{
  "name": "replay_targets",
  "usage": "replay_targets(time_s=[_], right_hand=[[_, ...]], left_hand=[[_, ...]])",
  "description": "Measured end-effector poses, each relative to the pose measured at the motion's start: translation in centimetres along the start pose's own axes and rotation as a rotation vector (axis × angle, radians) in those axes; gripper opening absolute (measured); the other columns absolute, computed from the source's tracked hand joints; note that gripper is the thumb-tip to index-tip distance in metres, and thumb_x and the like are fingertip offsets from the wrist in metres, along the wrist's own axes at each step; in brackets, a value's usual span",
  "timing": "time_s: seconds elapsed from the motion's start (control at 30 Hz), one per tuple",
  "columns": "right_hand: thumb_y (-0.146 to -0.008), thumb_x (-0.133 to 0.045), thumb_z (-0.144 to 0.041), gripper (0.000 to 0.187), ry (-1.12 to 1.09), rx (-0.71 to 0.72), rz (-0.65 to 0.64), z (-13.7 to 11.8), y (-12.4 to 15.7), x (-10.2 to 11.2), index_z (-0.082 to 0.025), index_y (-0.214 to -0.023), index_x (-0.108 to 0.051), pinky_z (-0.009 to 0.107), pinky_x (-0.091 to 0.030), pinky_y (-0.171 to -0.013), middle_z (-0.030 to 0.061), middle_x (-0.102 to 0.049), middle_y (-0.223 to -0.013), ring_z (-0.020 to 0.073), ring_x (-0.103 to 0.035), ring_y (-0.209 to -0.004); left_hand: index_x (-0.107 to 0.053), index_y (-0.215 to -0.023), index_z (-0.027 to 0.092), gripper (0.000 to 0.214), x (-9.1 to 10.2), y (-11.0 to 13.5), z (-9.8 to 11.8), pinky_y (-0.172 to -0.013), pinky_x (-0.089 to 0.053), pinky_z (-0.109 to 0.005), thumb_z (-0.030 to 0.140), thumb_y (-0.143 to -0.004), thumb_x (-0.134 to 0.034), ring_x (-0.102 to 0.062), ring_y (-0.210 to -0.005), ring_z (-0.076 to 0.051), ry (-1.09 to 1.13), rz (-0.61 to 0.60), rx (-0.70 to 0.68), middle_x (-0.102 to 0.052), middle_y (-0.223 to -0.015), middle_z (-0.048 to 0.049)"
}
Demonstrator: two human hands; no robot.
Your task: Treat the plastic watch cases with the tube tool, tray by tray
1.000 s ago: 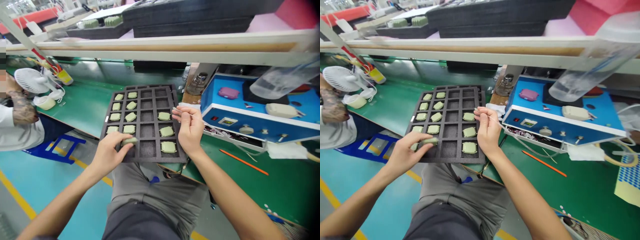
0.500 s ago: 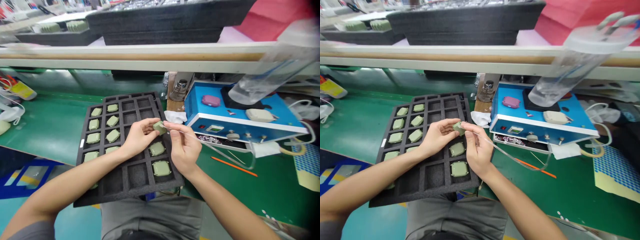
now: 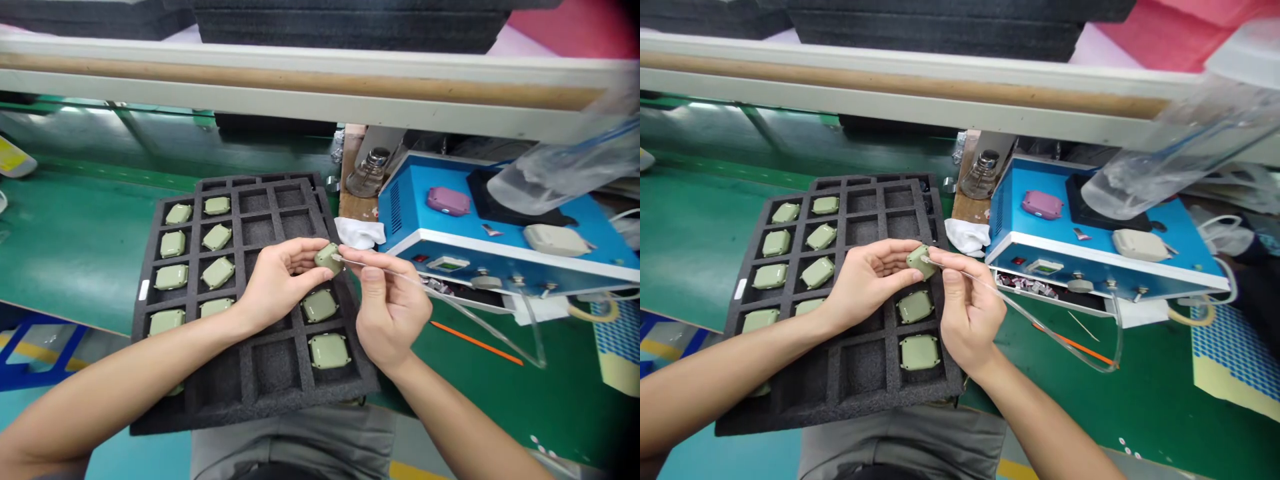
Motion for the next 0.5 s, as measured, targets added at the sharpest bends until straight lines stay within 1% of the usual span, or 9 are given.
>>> replay_targets(time_s=[0.17,0.5], right_hand=[[-0.103,-0.057,-0.027,0.015,0.019,-0.002,0.003,-0.01,-0.03,0.04,-0.027,-0.107,-0.072,0.049,-0.065,-0.096,0.0053,-0.078,-0.107,0.026,-0.077,-0.105],[-0.103,-0.058,-0.028,0.014,0.015,-0.015,-0.001,0.1,-0.01,0.01,-0.027,-0.108,-0.072,0.05,-0.065,-0.097,0.0056,-0.078,-0.108,0.026,-0.077,-0.106]], left_hand=[[-0.076,-0.11,0.014,0.038,0.02,-0.03,0.09,-0.095,-0.063,-0.039,0.017,-0.073,-0.086,-0.079,-0.098,-0.025,-0.021,-0.005,-0.007,-0.082,-0.104,-0.0084],[-0.077,-0.111,0.013,0.039,0.12,-0.07,0.1,-0.094,-0.063,-0.037,0.016,-0.073,-0.086,-0.079,-0.095,-0.023,-0.022,0.008,-0.018,-0.083,-0.103,-0.0076]])
Point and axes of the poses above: each hand's wrist, its own y-axis away from the middle knuckle, its own x-axis out of the back of the hand, z = x × y, the point moved 10 cm from there along -y, towards the middle knuckle
